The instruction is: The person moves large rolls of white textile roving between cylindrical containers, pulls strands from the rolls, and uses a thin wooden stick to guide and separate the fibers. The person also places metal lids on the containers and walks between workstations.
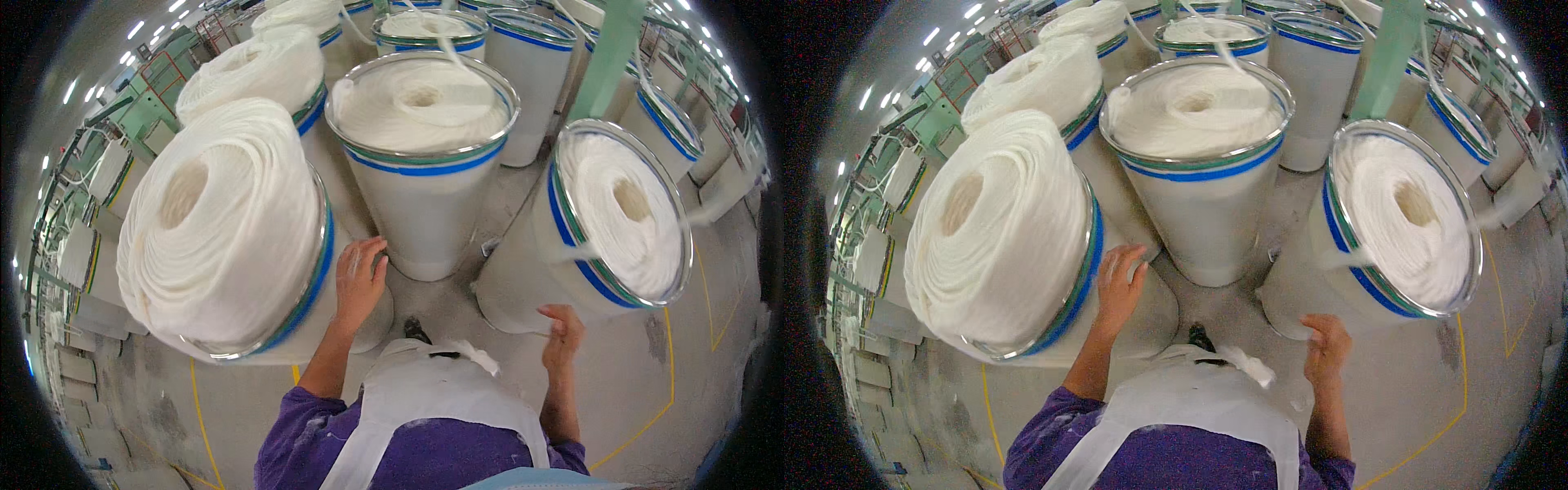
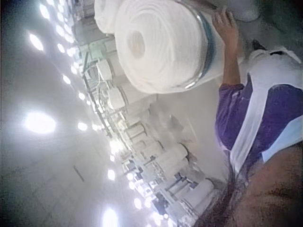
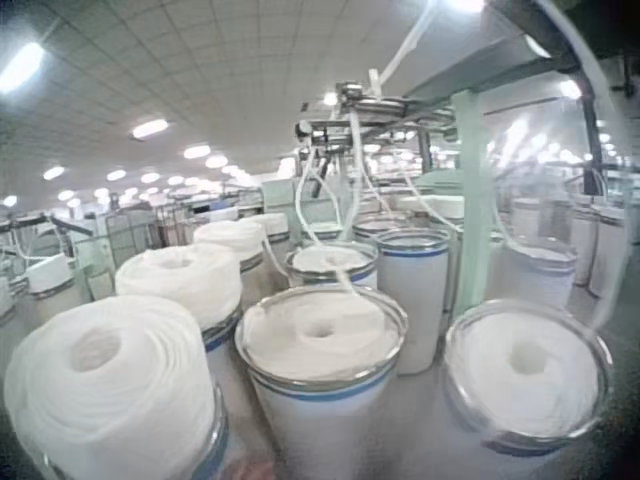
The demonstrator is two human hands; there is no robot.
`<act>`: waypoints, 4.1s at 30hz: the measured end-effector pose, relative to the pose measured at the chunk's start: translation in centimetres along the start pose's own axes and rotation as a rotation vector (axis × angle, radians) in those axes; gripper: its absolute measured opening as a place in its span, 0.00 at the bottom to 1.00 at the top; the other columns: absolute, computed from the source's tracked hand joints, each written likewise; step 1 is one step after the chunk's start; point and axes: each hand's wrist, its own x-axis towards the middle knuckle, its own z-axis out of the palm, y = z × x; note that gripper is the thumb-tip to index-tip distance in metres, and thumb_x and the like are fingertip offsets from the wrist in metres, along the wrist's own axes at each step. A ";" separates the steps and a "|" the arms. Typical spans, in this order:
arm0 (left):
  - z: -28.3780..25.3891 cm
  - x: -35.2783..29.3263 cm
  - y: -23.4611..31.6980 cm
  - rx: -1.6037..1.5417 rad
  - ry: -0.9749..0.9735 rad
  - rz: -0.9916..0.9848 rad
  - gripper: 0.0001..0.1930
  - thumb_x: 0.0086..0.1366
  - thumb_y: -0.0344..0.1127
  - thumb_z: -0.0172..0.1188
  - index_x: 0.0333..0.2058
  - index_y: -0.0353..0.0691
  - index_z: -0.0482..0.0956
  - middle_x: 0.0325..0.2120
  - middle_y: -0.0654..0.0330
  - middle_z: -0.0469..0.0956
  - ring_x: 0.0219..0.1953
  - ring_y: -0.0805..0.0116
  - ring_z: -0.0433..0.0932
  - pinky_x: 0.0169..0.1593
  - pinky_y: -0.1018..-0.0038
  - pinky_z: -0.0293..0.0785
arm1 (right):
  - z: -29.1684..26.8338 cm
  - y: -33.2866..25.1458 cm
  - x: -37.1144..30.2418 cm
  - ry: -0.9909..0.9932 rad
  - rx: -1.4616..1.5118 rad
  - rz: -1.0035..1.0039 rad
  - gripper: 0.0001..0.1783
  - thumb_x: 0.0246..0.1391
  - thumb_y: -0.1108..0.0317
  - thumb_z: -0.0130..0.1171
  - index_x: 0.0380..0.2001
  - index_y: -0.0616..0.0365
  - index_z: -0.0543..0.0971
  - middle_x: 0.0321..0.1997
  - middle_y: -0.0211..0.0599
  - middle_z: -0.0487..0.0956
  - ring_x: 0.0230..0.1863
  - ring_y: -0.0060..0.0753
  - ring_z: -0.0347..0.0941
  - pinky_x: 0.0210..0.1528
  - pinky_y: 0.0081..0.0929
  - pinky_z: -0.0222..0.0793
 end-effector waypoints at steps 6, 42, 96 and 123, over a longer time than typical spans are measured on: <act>0.3 6.0 -5.6 0.135 0.005 0.176 0.11 0.59 0.32 0.59 0.42 0.41 0.77 0.47 0.58 0.75 0.51 0.56 0.72 0.55 0.59 0.66 | 14.1 -2.3 15.8 -0.289 -0.120 0.047 0.11 0.61 0.66 0.47 0.40 0.56 0.77 0.40 0.40 0.77 0.43 0.45 0.71 0.50 0.36 0.64; 17.1 39.4 -10.8 0.756 -0.450 -0.299 0.26 0.59 0.57 0.54 0.47 0.43 0.79 0.59 0.42 0.62 0.65 0.50 0.55 0.64 0.46 0.48 | 23.9 20.5 33.8 0.217 -0.325 -0.102 0.20 0.63 0.60 0.45 0.21 0.54 0.78 0.18 0.24 0.74 0.29 0.27 0.69 0.56 0.36 0.55; 13.7 50.1 -32.7 0.841 -0.111 -0.523 0.18 0.66 0.38 0.46 0.49 0.33 0.72 0.49 0.51 0.72 0.55 0.53 0.69 0.53 0.59 0.70 | 23.3 23.2 36.1 0.183 -0.411 -0.026 0.17 0.61 0.63 0.46 0.20 0.55 0.76 0.22 0.34 0.75 0.24 0.40 0.70 0.29 0.36 0.64; 11.7 38.3 -26.2 0.405 0.442 -0.394 0.10 0.59 0.45 0.58 0.33 0.47 0.77 0.23 0.61 0.79 0.26 0.58 0.78 0.33 0.57 0.70 | 24.6 13.5 38.2 -0.246 0.038 0.258 0.20 0.64 0.60 0.44 0.27 0.65 0.77 0.25 0.41 0.78 0.28 0.34 0.75 0.35 0.29 0.70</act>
